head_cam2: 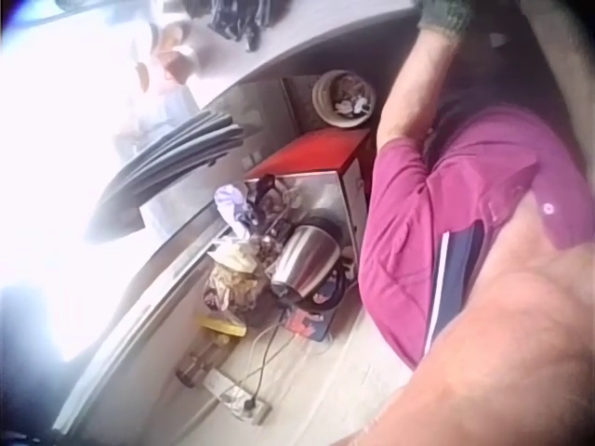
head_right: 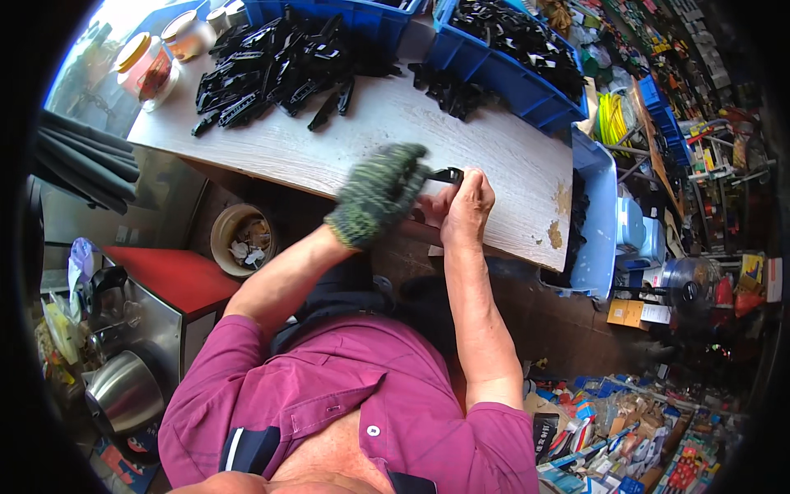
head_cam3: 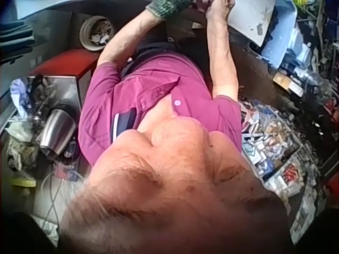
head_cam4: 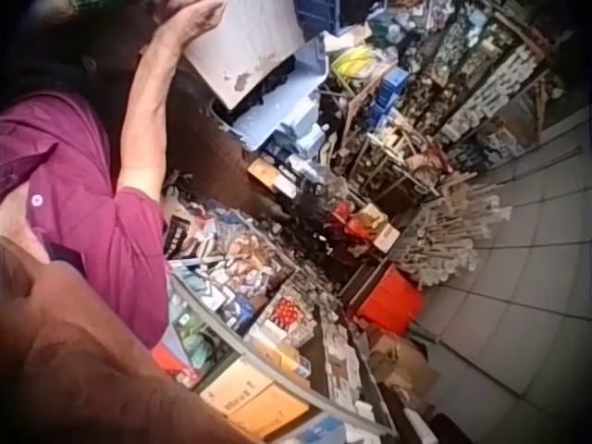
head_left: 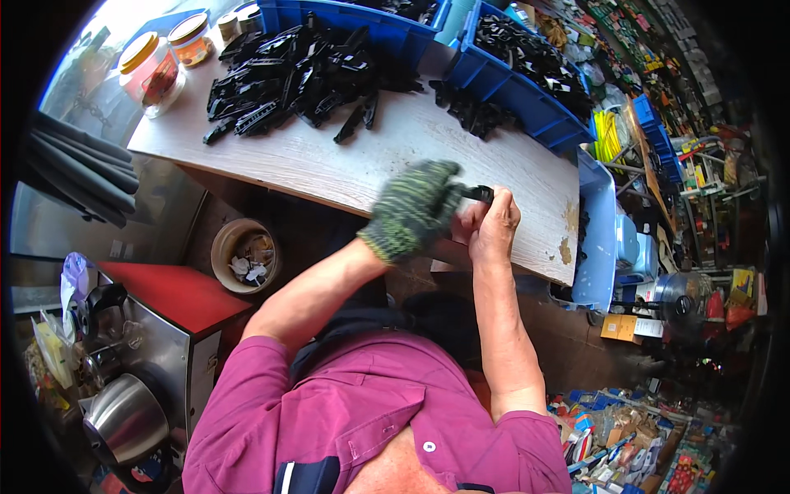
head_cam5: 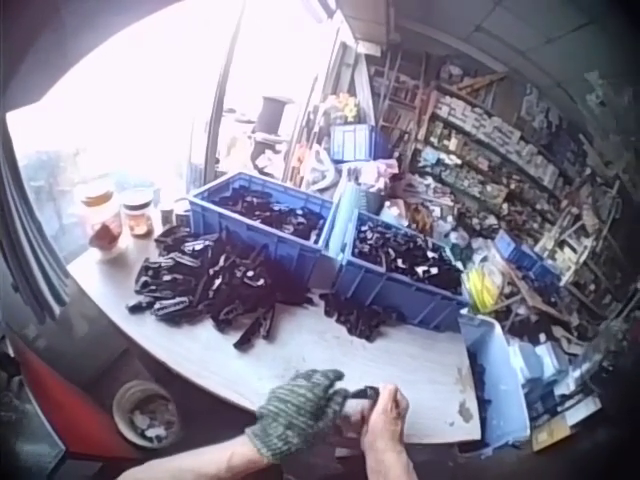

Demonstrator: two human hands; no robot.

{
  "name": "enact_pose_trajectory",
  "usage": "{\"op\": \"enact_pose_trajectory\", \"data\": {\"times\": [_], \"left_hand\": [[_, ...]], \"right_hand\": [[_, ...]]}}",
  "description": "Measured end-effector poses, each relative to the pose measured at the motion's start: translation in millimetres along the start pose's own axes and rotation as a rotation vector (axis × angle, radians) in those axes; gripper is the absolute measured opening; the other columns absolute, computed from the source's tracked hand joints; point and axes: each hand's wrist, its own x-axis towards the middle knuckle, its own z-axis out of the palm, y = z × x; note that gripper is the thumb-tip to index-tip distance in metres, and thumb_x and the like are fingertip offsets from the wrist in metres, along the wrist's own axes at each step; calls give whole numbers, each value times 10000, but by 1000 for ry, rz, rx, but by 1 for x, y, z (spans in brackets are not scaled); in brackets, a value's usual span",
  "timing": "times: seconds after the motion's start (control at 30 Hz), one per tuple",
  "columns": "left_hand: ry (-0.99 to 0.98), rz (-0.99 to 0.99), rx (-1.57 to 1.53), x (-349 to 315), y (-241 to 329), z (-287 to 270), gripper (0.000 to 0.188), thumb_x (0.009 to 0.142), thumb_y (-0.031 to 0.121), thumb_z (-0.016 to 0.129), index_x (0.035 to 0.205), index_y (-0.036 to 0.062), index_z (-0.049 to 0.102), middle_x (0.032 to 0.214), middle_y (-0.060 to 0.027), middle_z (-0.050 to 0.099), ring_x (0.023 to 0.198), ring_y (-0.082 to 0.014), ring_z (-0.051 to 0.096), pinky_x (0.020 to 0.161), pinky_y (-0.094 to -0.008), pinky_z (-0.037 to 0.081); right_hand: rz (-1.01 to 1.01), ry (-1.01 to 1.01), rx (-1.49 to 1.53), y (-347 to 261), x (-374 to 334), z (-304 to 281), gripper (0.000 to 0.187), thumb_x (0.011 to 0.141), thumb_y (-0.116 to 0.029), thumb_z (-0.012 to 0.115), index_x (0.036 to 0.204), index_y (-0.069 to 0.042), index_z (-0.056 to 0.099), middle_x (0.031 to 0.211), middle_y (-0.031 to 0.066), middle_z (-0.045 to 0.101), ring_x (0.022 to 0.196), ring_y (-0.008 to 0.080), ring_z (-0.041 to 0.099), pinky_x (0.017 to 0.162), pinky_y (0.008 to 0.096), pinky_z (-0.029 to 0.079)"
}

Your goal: Manually assembling or processing small black plastic components on a workbench.

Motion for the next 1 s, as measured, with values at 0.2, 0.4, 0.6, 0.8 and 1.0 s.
{"op": "enact_pose_trajectory", "data": {"times": [0.2, 0.4, 0.6, 0.8, 1.0], "left_hand": [[133, -18, 758, 28, -60, -87, 269, 903, 260, 633, 1102, 84, 674, 1047, -148, 674, 970, -378, 624, 810, -494, 515], [43, -38, 816, 29, -77, -93, 220, 916, 265, 618, 1032, 90, 683, 963, -150, 681, 890, -371, 632, 725, -494, 538], [53, -32, 761, 39, -74, -85, 200, 910, 262, 631, 979, 81, 683, 946, -153, 676, 896, -374, 632, 728, -493, 536], [15, -6, 692, 35, -71, -81, 161, 890, 240, 654, 906, 79, 658, 925, -140, 673, 883, -372, 637, 735, -485, 535], [-63, 82, 578, 34, -71, -82, 133, 877, 147, 633, 994, 84, 639, 923, -142, 663, 830, -377, 633, 702, -488, 515]], "right_hand": [[12, 413, 95, -36, 52, -49, 368, 958, -362, 523, 759, -64, 440, 484, 37, 318, 416, 217, 443, 532, 540, 602], [-100, 688, -21, -58, 84, -94, 413, 915, -397, 659, 1078, -32, 557, 554, 43, 380, 485, 215, 532, 541, 468, 643], [60, 316, -232, -34, 91, -52, 328, 855, -255, 789, 992, -35, 588, 521, 6, 416, 373, 148, 467, 471, 429, 600], [79, 190, -512, -22, 111, -6, 329, 848, -240, 800, 1011, -35, 600, 637, 18, 487, 400, 122, 457, 380, 355, 538], [42, 165, -761, -23, 128, 19, 321, 816, -246, 814, 967, -12, 653, 694, 60, 594, 408, 123, 473, 354, 320, 485]]}}
